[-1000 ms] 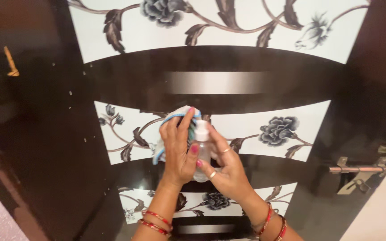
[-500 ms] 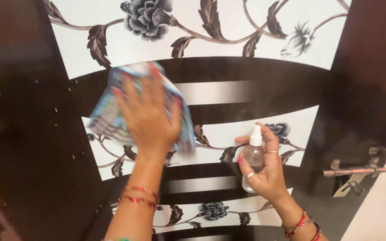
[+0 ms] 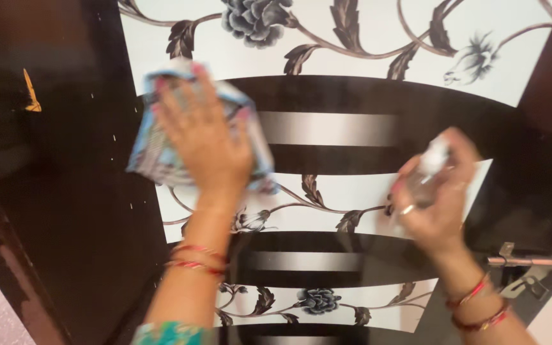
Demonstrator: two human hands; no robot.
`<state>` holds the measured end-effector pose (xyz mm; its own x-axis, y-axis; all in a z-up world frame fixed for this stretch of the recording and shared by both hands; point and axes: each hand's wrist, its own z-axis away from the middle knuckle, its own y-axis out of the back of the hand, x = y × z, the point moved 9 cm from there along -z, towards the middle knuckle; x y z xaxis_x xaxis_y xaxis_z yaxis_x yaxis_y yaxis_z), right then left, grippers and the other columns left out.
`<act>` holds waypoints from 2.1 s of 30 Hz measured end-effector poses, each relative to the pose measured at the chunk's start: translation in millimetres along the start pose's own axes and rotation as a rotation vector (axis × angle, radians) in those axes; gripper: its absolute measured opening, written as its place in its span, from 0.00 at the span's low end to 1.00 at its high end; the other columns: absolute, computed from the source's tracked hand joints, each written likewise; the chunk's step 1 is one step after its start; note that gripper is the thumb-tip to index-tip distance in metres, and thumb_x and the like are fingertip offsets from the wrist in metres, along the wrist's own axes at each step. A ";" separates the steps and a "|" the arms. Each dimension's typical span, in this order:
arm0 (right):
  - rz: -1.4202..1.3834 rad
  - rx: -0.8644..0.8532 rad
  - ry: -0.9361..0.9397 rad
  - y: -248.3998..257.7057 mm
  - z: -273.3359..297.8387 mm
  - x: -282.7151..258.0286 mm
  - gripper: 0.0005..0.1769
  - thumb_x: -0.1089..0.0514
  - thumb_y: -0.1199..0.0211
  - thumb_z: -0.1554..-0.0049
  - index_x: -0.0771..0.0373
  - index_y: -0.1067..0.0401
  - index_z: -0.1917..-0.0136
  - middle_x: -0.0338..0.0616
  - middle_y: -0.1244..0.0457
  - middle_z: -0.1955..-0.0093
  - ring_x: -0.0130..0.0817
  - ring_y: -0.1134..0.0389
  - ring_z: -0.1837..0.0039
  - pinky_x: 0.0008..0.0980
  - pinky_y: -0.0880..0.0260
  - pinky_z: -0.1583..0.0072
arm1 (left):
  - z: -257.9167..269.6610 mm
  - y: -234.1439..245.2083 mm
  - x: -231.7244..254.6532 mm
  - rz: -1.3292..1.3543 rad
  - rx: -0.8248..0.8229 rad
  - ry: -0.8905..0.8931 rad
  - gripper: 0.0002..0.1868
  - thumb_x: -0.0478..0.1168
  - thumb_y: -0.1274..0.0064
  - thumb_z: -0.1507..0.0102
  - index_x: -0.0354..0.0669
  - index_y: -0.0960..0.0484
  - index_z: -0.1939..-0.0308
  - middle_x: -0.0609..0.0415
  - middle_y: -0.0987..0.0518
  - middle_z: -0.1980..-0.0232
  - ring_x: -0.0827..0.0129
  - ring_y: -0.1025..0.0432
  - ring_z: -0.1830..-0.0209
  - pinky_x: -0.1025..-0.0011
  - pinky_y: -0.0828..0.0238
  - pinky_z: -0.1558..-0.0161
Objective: The person sprays a liquid from a small bottle onto a dark brown door with white floral panels and wipes the surface with a blue and white cloth. The person repeatedly sprays and wipes the same areas in a circular motion.
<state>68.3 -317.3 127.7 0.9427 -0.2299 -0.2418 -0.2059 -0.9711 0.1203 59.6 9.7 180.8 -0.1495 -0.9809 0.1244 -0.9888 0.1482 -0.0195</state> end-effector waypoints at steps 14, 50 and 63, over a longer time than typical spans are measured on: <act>-0.254 0.220 0.024 47.3 -7.1 71.7 0.48 0.76 0.38 0.30 0.46 0.63 0.15 0.47 0.40 0.54 0.34 0.35 0.58 0.33 0.30 0.52 | 218.5 -20.4 62.3 0.413 -0.640 -0.814 0.28 0.46 0.54 0.28 0.49 0.34 0.23 0.47 0.28 0.35 0.55 0.33 0.32 0.54 0.41 0.29; -0.161 0.140 -0.015 41.1 -11.6 51.2 0.44 0.70 0.38 0.32 0.49 0.59 0.15 0.47 0.39 0.55 0.32 0.34 0.60 0.30 0.29 0.55 | 189.1 -44.7 180.0 0.334 -0.498 -0.895 0.42 0.63 0.52 0.33 0.54 0.43 0.18 0.52 0.41 0.17 0.63 0.55 0.14 0.51 0.74 0.18; 0.035 -0.102 -0.036 24.0 -31.1 18.4 0.34 0.72 0.36 0.38 0.56 0.48 0.25 0.44 0.37 0.58 0.29 0.32 0.56 0.26 0.29 0.52 | 56.3 14.2 -54.0 -0.020 -0.080 -0.063 0.42 0.53 0.45 0.33 0.32 0.37 0.21 0.31 0.35 0.24 0.36 0.47 0.19 0.41 0.58 0.20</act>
<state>88.9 -342.9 156.0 0.9250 -0.2675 -0.2698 -0.2091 -0.9514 0.2261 53.7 57.6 117.9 -0.1314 -0.9894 0.0616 -0.9889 0.1352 0.0620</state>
